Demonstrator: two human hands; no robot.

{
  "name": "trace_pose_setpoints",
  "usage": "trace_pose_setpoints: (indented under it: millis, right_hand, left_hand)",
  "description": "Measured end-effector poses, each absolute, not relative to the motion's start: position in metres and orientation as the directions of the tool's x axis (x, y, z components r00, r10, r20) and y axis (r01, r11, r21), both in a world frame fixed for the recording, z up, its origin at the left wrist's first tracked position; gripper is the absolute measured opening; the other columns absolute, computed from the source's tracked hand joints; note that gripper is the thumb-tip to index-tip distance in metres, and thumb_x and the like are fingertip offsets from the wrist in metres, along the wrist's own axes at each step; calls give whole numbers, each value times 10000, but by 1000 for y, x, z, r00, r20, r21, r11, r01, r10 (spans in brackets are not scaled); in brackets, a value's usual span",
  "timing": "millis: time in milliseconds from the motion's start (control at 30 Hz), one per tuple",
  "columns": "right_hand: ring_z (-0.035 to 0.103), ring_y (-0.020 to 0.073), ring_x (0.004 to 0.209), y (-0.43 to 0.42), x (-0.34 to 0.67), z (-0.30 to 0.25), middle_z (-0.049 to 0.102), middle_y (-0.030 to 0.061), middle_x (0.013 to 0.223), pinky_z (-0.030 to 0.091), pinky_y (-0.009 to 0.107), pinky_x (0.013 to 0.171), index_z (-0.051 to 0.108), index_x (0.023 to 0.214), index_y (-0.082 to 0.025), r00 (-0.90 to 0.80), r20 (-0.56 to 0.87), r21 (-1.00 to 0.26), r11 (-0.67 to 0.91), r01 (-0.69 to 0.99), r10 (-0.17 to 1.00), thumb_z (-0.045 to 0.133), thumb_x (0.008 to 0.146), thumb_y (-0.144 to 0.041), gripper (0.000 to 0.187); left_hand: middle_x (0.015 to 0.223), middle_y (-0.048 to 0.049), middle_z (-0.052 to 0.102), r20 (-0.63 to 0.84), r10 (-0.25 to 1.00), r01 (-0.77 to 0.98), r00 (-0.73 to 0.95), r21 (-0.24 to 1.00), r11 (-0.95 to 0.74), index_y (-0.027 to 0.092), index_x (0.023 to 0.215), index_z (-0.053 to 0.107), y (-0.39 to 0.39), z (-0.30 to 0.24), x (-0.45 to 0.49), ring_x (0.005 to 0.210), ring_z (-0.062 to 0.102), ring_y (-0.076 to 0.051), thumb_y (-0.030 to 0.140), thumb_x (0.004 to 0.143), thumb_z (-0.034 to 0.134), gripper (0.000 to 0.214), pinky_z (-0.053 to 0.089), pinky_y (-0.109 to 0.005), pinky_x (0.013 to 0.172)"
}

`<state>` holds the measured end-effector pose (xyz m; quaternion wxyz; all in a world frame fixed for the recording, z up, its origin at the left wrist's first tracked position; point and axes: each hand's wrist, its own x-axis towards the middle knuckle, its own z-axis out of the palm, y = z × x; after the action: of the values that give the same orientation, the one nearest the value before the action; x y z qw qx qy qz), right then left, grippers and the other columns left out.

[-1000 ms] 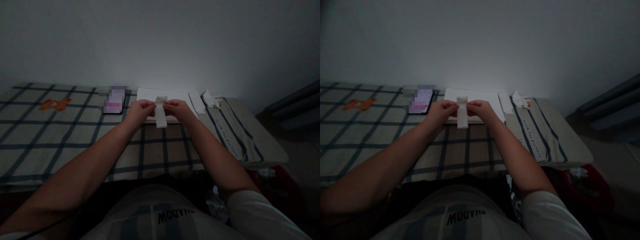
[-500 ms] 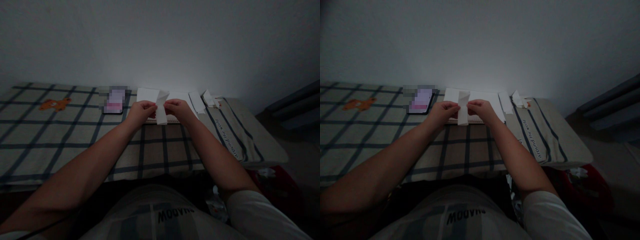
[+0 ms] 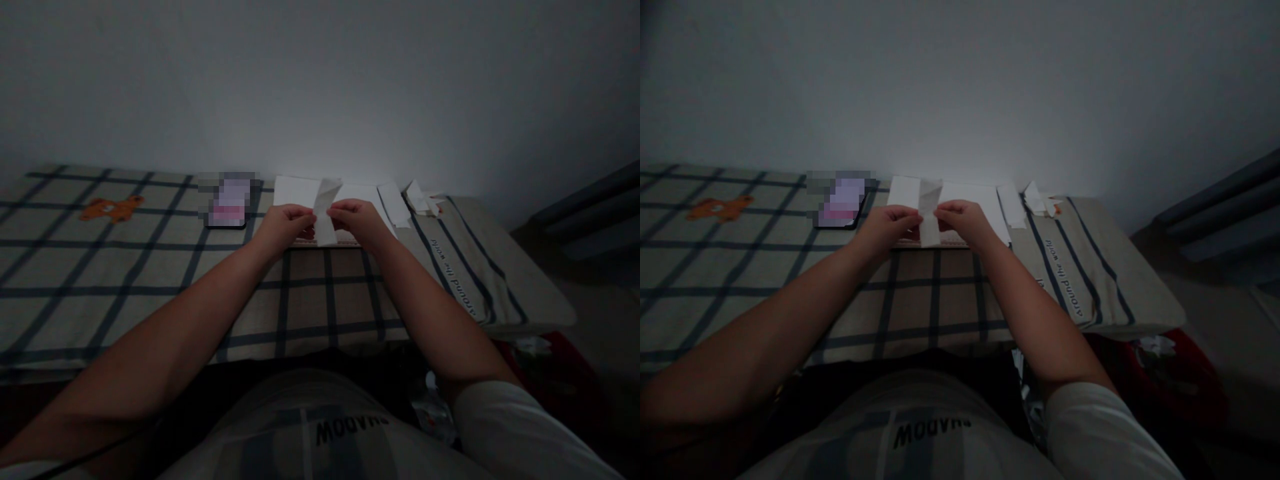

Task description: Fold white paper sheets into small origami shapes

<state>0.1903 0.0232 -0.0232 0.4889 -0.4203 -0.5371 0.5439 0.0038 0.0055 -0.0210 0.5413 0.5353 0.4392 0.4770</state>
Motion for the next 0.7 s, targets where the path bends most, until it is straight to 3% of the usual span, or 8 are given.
trace_pose_setpoints:
  millis: [233, 500, 700]
  right_hand:
    - [662, 134, 650, 21, 189, -21, 729, 20, 709, 566, 316, 690, 729, 781, -158, -236, 15, -997, -2, -71, 972, 820, 651, -302, 214]
    - [640, 125, 640, 23, 191, -22, 706, 2, 694, 563, 318, 693, 723, 763, -162, -163, 89, -994, 76, -85, 983, 821, 660, -316, 210]
    - [641, 130, 655, 23, 189, -24, 709, 15, 704, 565, 329, 711, 727, 800, -157, -197, 29, -995, 10, -95, 980, 831, 645, -314, 244]
  left_hand:
    - [665, 0, 681, 87, 993, -23, 77, 996, -86, 139, 762, 715, 5, -19, 3, 597, 641, -125, 275, 708, 750, 150, 586, -298, 667]
    - [632, -8, 686, 32, 986, -63, 166, 998, -22, 128, 798, 734, 6, -19, 4, 564, 628, -120, 283, 701, 763, 185, 556, -270, 611]
    - [617, 4, 675, 98, 992, -27, 75, 995, -97, 135, 752, 724, 9, -22, 3, 573, 625, -118, 266, 703, 731, 140, 533, -256, 615]
